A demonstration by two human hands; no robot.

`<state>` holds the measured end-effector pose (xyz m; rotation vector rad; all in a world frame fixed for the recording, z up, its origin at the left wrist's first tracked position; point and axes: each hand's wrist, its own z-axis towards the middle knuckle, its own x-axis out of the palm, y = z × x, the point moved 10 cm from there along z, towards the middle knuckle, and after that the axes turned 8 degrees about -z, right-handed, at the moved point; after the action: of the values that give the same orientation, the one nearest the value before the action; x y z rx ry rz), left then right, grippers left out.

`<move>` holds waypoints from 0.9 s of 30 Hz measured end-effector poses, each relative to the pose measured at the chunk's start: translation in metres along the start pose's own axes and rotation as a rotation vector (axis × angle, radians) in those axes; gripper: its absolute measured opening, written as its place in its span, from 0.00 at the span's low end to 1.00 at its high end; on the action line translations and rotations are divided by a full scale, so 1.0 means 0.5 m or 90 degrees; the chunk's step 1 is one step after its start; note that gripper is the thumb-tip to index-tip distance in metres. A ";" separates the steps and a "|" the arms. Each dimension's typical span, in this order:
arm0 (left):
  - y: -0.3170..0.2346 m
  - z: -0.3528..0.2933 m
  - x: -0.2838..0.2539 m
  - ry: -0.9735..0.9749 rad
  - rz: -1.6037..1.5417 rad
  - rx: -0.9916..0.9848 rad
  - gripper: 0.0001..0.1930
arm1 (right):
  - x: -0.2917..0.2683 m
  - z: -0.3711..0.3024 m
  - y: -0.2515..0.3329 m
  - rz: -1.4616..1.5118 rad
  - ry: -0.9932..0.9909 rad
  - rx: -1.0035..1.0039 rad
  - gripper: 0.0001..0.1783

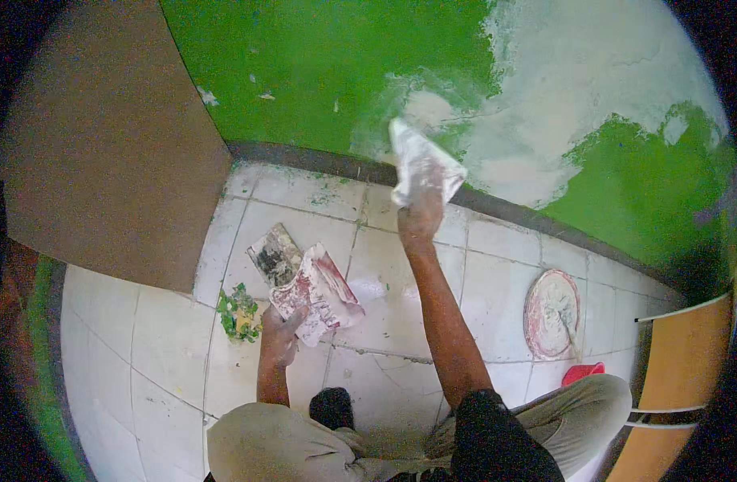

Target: The person mixes putty in a bucket lid with a spatula, then applies the putty to a wall surface to patch damage.

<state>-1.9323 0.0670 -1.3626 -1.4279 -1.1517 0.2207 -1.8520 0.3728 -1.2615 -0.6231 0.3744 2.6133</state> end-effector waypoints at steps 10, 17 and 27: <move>-0.009 0.016 -0.014 0.007 0.045 -0.061 0.18 | 0.102 0.041 0.079 -0.039 0.025 -0.054 0.35; -0.009 0.012 -0.082 -0.014 0.021 -0.008 0.18 | 0.010 -0.081 -0.032 0.010 -0.018 0.262 0.32; -0.015 0.009 -0.111 -0.049 0.020 -0.011 0.17 | 0.108 -0.254 -0.110 0.873 -0.160 1.180 0.18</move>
<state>-1.9664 0.0278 -1.3845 -1.4644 -1.1970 0.2902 -1.8240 0.3948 -1.4056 0.8751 3.1713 1.5609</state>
